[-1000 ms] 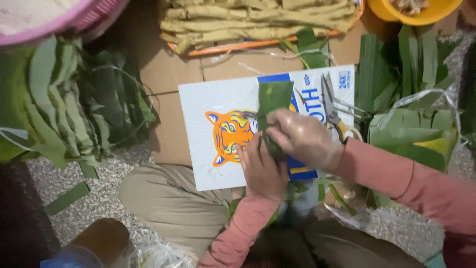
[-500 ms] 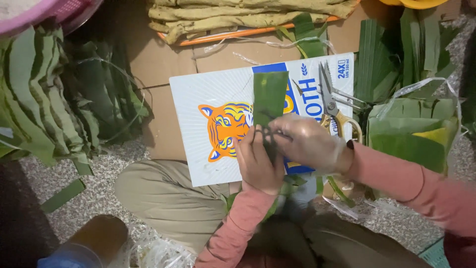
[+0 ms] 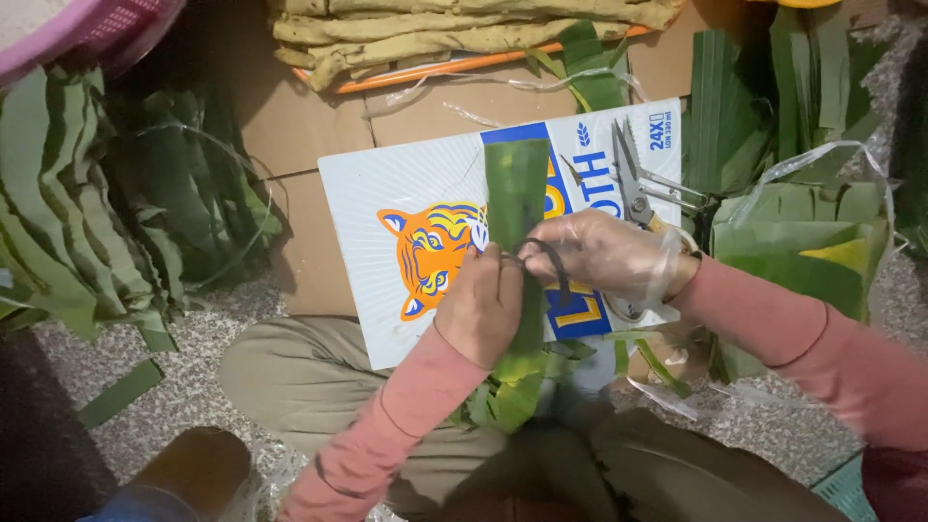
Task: The person is preparing empanadas by folding leaves, filling them with a rice mixture, and wrapping them.
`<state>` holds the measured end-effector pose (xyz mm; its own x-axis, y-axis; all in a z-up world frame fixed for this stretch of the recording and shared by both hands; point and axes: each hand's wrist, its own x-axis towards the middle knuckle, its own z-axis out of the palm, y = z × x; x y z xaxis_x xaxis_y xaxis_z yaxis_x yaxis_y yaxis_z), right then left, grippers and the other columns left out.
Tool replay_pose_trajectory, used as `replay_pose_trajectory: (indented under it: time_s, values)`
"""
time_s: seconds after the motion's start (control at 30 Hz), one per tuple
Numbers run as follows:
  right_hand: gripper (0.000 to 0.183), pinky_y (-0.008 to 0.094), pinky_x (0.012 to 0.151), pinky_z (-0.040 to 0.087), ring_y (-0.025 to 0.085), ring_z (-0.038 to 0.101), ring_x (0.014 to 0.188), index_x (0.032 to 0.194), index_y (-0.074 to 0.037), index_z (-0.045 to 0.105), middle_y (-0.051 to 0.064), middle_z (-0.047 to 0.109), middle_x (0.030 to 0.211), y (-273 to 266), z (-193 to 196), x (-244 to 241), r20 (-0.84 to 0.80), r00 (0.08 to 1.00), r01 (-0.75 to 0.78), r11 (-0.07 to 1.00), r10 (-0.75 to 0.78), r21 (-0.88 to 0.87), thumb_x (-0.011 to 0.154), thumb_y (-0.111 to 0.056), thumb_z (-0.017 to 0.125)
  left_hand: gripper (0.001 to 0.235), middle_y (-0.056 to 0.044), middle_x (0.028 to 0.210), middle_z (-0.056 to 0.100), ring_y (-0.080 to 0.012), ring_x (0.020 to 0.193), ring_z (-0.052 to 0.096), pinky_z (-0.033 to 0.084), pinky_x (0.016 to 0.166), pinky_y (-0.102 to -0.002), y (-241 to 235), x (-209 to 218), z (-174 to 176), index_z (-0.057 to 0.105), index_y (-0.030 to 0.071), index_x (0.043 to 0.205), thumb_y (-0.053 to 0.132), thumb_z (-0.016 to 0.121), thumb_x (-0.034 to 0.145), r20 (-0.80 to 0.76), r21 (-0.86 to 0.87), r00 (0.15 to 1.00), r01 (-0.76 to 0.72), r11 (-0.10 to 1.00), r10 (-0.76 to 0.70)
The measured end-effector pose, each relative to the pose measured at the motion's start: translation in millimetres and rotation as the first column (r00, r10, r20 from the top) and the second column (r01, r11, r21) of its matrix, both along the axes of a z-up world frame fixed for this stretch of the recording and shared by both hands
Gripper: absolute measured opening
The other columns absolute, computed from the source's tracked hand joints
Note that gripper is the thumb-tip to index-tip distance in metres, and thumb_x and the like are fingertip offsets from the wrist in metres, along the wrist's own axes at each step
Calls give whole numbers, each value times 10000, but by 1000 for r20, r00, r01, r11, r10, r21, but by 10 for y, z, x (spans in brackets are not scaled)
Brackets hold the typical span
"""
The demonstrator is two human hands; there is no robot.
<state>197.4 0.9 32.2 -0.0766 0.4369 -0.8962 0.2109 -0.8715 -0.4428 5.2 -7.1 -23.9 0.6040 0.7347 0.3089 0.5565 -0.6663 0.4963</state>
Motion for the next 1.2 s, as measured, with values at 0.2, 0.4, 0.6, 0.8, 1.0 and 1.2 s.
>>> replay_pose_trajectory:
  time_s: [0.2,0.4,0.6,0.8,1.0,1.2]
  values:
    - [178,558,1015,548,397,699,1144,1082,-36,773,264,710,1108,-127,-187,30,-90,996,21,994,-12,103,982,-80,633,166,-67,926,665,-253,850,741,613,916,-304,90,-10,-8,671,112,749,199,733,876,79,164,997,-40,986,27]
    - [156,539,937,584,363,758,1021,989,-8,770,236,741,979,-166,-224,40,-106,994,52,982,-32,184,976,-111,654,349,-75,944,589,-263,871,724,644,807,-324,87,-71,-193,614,123,885,367,853,816,72,33,996,56,998,-58]
    - [166,501,953,592,324,728,1013,1026,-16,758,215,707,1019,-249,-377,109,-192,977,122,977,-88,174,968,-138,661,146,-84,940,621,-236,799,724,612,733,-268,197,-154,-44,584,110,830,172,661,938,63,46,991,116,992,-118]
    - [65,436,731,668,212,745,772,923,32,709,161,713,795,-329,-398,138,-43,998,-23,874,50,484,908,-26,733,183,-79,1020,707,-236,813,741,612,751,-279,480,-409,8,597,63,807,125,594,979,212,-58,933,309,949,-291]
    - [88,466,787,615,280,747,816,962,-23,736,136,746,815,-417,-276,-18,175,984,-44,931,-22,362,908,-89,760,163,-82,1037,695,-237,823,729,637,724,-333,268,-373,-195,722,77,1088,124,647,951,429,-259,903,108,960,14]
    - [74,419,745,598,253,694,736,924,-33,720,120,701,761,-481,-287,-46,193,980,-54,854,-55,518,893,-72,775,152,-64,1030,701,-290,915,705,594,858,-393,171,-391,-123,762,102,992,28,729,864,515,-353,854,138,925,70]
